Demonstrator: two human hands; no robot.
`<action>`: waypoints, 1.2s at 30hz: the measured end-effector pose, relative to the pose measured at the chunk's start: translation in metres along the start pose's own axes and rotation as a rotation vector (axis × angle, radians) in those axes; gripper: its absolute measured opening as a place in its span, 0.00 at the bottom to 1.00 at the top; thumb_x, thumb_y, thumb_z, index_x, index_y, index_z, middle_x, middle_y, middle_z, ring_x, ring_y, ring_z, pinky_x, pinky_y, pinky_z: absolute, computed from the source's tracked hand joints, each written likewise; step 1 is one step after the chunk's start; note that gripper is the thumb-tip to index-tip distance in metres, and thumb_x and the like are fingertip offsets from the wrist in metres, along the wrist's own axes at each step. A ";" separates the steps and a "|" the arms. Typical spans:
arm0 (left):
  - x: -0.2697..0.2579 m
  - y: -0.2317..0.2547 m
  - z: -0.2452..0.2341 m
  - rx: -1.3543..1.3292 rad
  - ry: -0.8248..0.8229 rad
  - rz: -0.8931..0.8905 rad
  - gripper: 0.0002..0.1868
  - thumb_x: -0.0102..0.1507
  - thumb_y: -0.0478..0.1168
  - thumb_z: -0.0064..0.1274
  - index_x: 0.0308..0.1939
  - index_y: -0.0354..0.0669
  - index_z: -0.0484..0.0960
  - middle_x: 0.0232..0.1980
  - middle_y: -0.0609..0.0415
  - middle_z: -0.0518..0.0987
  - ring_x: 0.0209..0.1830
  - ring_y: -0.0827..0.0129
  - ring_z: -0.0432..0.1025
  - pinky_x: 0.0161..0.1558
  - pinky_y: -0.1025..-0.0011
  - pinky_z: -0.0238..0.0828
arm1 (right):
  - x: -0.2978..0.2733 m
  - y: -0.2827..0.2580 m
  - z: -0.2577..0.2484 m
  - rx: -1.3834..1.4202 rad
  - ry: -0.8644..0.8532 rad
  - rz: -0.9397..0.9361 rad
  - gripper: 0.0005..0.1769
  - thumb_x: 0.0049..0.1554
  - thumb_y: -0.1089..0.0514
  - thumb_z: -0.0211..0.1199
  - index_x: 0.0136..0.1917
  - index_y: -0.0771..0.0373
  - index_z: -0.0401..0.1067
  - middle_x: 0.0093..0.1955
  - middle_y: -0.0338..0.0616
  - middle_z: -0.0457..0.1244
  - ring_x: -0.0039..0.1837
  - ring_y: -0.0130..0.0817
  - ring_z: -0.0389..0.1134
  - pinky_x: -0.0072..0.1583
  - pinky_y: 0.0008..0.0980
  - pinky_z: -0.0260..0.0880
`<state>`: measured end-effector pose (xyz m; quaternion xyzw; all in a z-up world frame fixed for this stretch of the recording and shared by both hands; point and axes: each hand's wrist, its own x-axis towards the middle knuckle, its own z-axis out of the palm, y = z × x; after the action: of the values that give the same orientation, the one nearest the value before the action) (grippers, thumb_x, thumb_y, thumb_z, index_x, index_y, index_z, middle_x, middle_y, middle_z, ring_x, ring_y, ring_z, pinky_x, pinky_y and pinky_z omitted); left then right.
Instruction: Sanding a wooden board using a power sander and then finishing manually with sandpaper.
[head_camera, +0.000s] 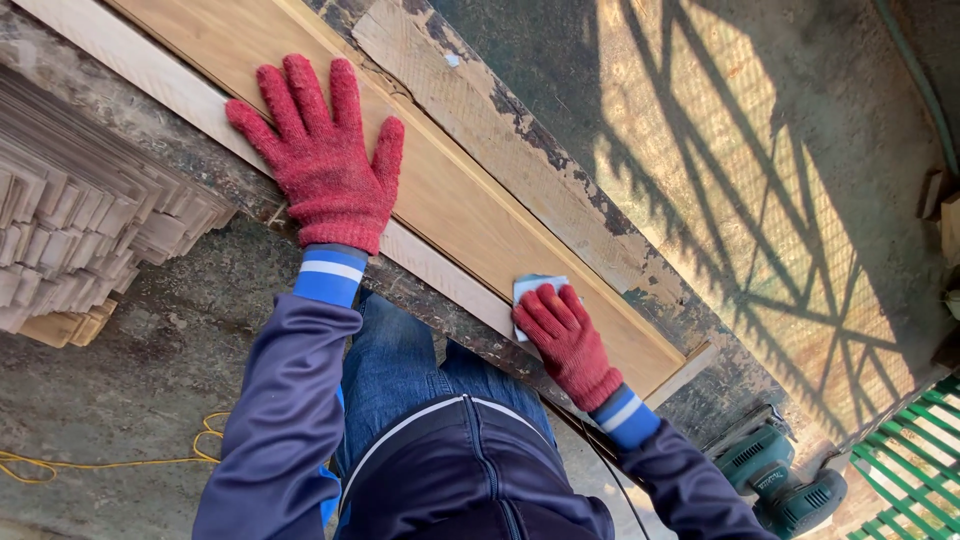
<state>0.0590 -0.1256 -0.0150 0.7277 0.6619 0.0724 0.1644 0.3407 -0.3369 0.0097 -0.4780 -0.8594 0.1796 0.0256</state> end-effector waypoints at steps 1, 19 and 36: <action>0.000 0.000 0.001 0.001 0.027 0.002 0.39 0.76 0.58 0.48 0.81 0.33 0.62 0.80 0.22 0.50 0.78 0.22 0.40 0.67 0.18 0.23 | -0.003 -0.001 0.001 0.003 -0.009 0.033 0.29 0.54 0.56 0.64 0.69 0.58 0.68 0.72 0.43 0.60 0.74 0.47 0.60 0.76 0.53 0.58; 0.001 -0.001 0.001 -0.006 0.034 0.003 0.39 0.75 0.60 0.46 0.80 0.34 0.64 0.79 0.21 0.53 0.78 0.22 0.41 0.67 0.19 0.23 | 0.003 -0.006 -0.002 0.031 -0.057 0.001 0.31 0.53 0.56 0.62 0.70 0.58 0.66 0.71 0.45 0.61 0.73 0.49 0.61 0.76 0.54 0.59; -0.002 0.002 -0.003 -0.022 -0.005 -0.004 0.38 0.77 0.57 0.47 0.82 0.34 0.59 0.80 0.21 0.49 0.78 0.22 0.38 0.66 0.17 0.21 | -0.012 -0.011 0.003 0.063 -0.052 0.029 0.30 0.56 0.54 0.61 0.71 0.58 0.66 0.72 0.46 0.61 0.76 0.49 0.59 0.78 0.54 0.55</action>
<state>0.0598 -0.1273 -0.0110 0.7247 0.6622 0.0775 0.1741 0.3370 -0.3531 0.0118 -0.4844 -0.8468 0.2192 0.0157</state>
